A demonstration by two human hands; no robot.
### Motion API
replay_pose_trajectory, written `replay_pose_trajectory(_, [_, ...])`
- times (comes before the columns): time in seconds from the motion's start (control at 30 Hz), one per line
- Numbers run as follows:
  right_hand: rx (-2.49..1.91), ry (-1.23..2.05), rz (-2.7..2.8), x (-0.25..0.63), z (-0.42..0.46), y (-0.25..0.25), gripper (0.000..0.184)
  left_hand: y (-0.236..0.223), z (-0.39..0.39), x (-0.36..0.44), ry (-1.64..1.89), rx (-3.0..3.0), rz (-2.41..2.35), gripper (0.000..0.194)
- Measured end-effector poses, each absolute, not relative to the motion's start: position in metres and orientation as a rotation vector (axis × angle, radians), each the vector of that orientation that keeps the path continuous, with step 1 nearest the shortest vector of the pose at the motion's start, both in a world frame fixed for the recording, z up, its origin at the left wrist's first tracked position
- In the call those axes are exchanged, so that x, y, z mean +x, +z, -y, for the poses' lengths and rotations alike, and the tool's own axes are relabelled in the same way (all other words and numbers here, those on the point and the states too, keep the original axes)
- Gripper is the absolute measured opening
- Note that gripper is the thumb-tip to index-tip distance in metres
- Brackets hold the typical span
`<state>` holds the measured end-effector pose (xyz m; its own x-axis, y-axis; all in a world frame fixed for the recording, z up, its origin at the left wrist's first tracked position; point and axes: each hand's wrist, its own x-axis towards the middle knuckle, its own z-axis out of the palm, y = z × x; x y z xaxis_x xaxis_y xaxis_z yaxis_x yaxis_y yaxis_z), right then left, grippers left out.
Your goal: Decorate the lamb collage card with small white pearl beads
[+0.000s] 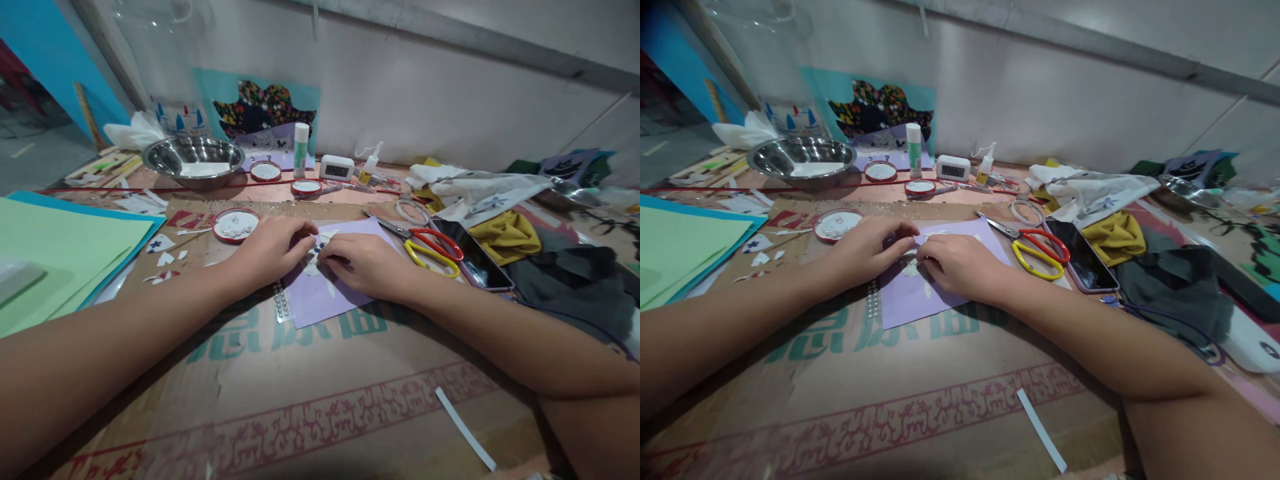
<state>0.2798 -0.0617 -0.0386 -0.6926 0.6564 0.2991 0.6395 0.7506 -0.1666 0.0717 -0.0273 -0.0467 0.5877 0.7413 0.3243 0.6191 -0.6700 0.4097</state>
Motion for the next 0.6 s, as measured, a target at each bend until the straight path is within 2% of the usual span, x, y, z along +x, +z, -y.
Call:
replay_pose_trajectory(0.47, [-0.91, -0.007, 2.653, 0.28, 0.059, -0.044, 0.025, -0.04, 0.024, 0.068, 0.685, 2.384, -1.129, 0.027])
replay_pose_trajectory(0.6, [-0.88, -0.005, 2.533, 0.282, 0.056, -0.052, 0.021, -0.03, 0.023, 0.063, 0.673, 2.23, -1.137, 0.024])
